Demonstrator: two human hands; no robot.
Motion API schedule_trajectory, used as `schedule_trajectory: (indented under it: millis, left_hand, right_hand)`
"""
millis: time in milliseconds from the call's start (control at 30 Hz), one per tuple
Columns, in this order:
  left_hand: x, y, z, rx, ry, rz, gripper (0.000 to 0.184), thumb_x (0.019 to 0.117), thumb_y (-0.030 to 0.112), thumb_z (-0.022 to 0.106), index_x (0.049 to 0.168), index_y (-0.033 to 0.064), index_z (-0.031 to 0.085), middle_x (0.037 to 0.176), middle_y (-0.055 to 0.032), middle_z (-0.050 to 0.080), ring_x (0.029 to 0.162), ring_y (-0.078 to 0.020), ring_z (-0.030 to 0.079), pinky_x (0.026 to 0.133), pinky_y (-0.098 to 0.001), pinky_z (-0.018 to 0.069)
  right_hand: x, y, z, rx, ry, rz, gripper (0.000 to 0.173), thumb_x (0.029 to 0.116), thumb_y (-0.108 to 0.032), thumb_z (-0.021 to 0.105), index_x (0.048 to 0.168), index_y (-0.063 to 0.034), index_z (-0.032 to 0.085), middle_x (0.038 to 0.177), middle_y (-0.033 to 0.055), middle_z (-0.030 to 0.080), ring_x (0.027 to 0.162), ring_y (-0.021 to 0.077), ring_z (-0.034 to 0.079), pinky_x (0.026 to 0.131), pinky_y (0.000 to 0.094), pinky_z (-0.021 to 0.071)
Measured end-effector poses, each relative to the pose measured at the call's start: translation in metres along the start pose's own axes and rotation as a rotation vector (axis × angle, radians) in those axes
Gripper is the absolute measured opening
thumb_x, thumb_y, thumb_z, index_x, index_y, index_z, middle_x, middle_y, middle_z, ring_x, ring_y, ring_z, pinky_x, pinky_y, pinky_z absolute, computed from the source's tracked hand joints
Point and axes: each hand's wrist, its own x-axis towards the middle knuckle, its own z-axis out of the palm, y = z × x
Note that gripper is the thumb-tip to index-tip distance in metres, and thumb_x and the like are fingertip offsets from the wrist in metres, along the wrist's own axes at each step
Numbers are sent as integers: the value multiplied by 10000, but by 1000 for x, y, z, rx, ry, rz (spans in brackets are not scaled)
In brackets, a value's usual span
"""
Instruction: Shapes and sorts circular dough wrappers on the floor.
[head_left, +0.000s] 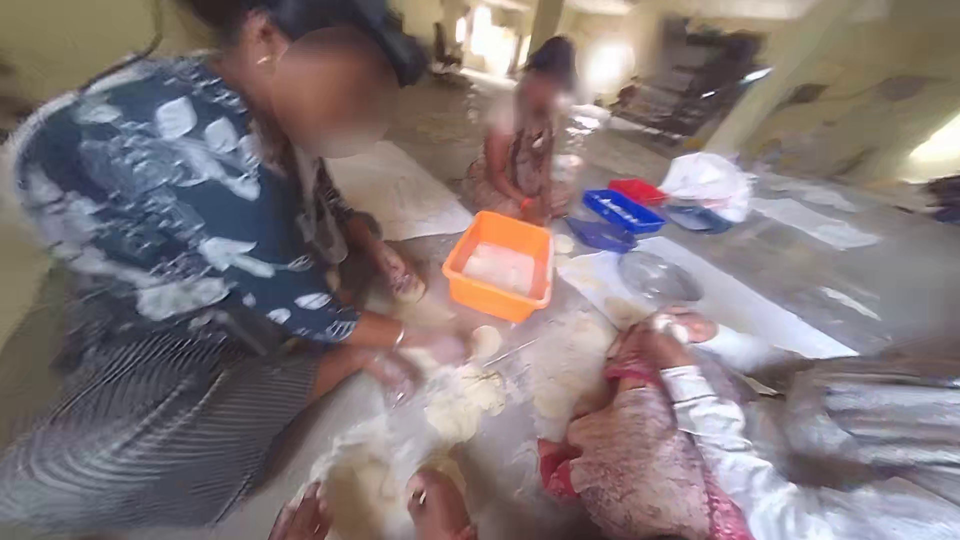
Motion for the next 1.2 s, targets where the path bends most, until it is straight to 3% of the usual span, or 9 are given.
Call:
schedule_trajectory:
  millis: [167, 367, 533, 700, 833, 900, 1067, 1167, 1200]
  left_hand:
    - [6, 11, -10, -224, 262, -54, 394, 1118, 337, 291, 1294, 53, 499, 930, 11, 547, 736, -87, 573, 722, -300, 515]
    - [9, 8, -13, -263, 301, -88, 439, 1122, 370, 264, 1312, 50, 498, 979, -10, 556, 793, -112, 584, 767, -331, 512]
    - [8, 8, -9, -242, 303, -99, 377, 1120, 284, 303, 1311, 26, 499, 995, -34, 571, 784, -114, 593, 742, -309, 523]
    - [4, 3, -3, -6, 104, -7, 399, 1077, 205, 433, 1380, -47, 495, 1258, -177, 606, 1005, -191, 625, 877, -359, 521]
    - [8, -4, -6, 259, -258, 183, 636, 857, 255, 716, 1380, -56, 531, 1324, -186, 623, 1196, -230, 618, 1015, -386, 514]
    - [7, -5, -5, 276, -385, 209, 644, 794, 237, 790, 1323, -55, 568, 1219, -137, 693, 1118, -191, 673, 974, -363, 559]
    - [-3, 6, 7, 173, -424, 174, 144, 856, 58, 727, 989, 16, 690, 858, 6, 726, 803, -55, 684, 772, -251, 579]
    - [-11, 10, 15, 76, -405, 108, 90, 941, 125, 635, 989, 67, 685, 835, 47, 699, 720, -14, 629, 655, -200, 526]
    - [-13, 11, 17, 38, -409, 86, 113, 966, 128, 605, 1018, 63, 681, 868, 33, 711, 759, -29, 651, 693, -217, 548]
  right_hand:
    - [19, -41, 11, -74, -86, -87, 336, 951, -92, 649, 1278, -20, 673, 1304, 191, 657, 1244, 320, 617, 1089, 480, 476]
    - [50, -60, 35, -273, -2, -226, 492, 931, -153, 703, 1408, -79, 606, 1464, 197, 550, 1392, 373, 483, 1136, 518, 414]
    - [62, -60, 36, -370, 50, -323, 338, 959, -169, 676, 1274, -48, 692, 1323, 177, 657, 1305, 360, 568, 1080, 524, 454]
    - [62, -51, 28, -293, 142, -503, 230, 882, -146, 740, 1081, -32, 761, 1151, 187, 713, 1168, 384, 633, 982, 552, 500]
    - [46, -57, 3, -98, -54, -434, 303, 902, -134, 712, 1165, 15, 691, 1132, 196, 714, 1127, 341, 665, 1018, 518, 496]
    - [39, -56, -7, 115, -118, -401, 291, 933, -86, 662, 1190, 47, 631, 1075, 210, 699, 1019, 310, 689, 946, 469, 546]
    - [25, -49, -30, 440, -101, -330, 266, 996, -132, 614, 1174, 66, 622, 1035, 171, 667, 934, 195, 643, 874, 347, 534]
    - [19, -36, -39, 610, -231, -276, 315, 984, -122, 620, 1234, 70, 610, 1090, 152, 667, 948, 159, 645, 863, 332, 548]
    - [16, -34, -43, 651, -285, -253, 314, 976, -101, 623, 1233, 78, 604, 1084, 145, 660, 938, 153, 640, 857, 336, 552]
